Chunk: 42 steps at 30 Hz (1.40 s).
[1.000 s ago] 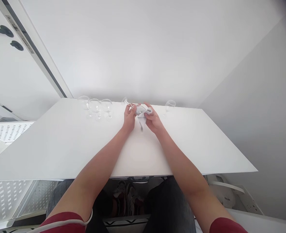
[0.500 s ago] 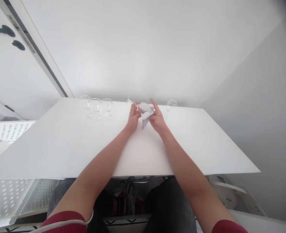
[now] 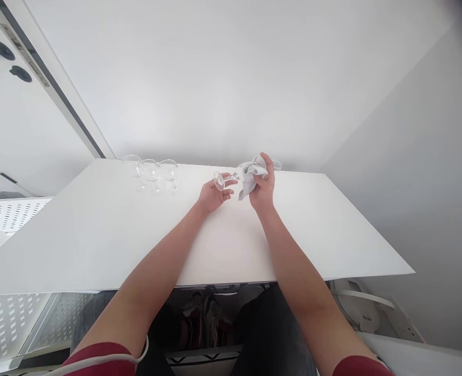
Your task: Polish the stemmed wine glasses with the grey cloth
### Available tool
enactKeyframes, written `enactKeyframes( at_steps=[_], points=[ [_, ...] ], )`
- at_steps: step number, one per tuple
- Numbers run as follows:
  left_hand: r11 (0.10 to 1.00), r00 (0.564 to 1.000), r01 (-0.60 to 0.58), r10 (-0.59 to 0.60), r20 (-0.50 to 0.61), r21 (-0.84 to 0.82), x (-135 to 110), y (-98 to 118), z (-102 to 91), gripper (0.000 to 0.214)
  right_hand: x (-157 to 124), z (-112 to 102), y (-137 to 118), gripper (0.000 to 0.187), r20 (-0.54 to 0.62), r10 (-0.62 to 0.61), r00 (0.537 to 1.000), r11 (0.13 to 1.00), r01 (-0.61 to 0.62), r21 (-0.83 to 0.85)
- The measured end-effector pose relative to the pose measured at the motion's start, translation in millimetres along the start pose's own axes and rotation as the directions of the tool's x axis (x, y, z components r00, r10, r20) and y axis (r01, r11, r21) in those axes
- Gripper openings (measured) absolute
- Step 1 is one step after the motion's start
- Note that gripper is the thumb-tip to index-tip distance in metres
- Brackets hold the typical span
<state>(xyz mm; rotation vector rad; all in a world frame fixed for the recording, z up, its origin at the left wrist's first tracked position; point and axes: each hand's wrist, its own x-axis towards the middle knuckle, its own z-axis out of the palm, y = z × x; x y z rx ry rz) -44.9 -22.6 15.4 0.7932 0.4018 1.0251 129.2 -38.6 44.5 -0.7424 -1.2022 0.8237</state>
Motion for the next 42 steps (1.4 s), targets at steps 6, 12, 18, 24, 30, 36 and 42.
enactKeyframes(
  at_steps=[6,12,18,24,30,36,42],
  points=[
    [0.943,0.930,0.178,-0.255,0.266,0.281,-7.1,-1.2,-1.7,0.045,-4.2,-1.3,7.9,0.063,0.044,0.026,0.999,0.993,-0.021,-0.117],
    [0.954,0.967,0.029,-0.102,0.232,0.299,-5.9,-7.6,4.8,0.042,-0.1,3.3,15.7,0.058,-0.090,-0.029,0.996,0.992,0.018,-0.121],
    [0.946,0.987,-0.158,0.151,0.047,0.283,-0.7,-12.3,4.1,0.036,1.9,9.4,16.1,0.062,-0.114,0.038,0.993,0.999,-0.036,0.024],
    [0.952,0.940,0.128,-0.205,0.271,0.278,-7.1,-4.2,1.0,0.043,-2.5,1.2,19.7,0.069,0.238,0.289,0.927,0.947,-0.314,0.072],
    [0.920,0.980,0.019,-0.094,0.175,0.391,-4.5,-11.5,2.2,0.045,-2.9,4.8,21.0,0.048,0.111,0.264,0.958,0.964,-0.261,-0.047],
    [0.726,0.990,-0.137,0.127,0.065,0.674,-1.7,-28.8,6.0,0.042,-5.4,14.7,14.0,0.042,-0.180,-0.079,0.981,0.917,0.001,-0.398],
    [0.933,0.991,-0.024,-0.027,0.135,0.360,-5.2,-12.1,1.8,0.045,-6.3,20.2,12.5,0.061,0.120,0.385,0.915,0.921,-0.389,0.012]
  ],
)
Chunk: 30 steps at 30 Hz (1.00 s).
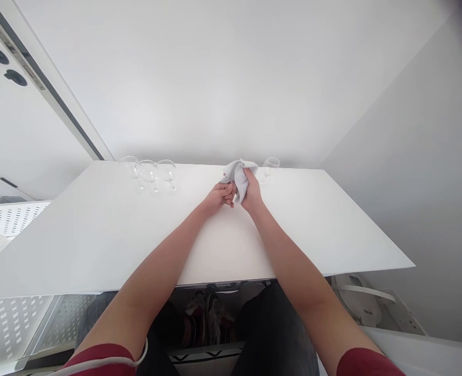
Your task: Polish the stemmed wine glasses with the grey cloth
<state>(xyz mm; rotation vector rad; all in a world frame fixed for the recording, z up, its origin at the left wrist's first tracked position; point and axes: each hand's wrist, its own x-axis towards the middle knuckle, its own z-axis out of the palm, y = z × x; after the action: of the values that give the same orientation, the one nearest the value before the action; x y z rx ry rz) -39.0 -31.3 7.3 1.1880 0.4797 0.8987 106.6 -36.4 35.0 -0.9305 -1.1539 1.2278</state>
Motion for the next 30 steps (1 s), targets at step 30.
enactKeyframes(
  at_steps=[30],
  points=[
    [0.964,0.986,-0.029,0.071,-0.152,0.263,4.5,-8.6,3.7,0.047,-10.3,15.7,-4.8,0.059,-0.284,-0.356,0.890,0.913,0.267,-0.310]
  ],
)
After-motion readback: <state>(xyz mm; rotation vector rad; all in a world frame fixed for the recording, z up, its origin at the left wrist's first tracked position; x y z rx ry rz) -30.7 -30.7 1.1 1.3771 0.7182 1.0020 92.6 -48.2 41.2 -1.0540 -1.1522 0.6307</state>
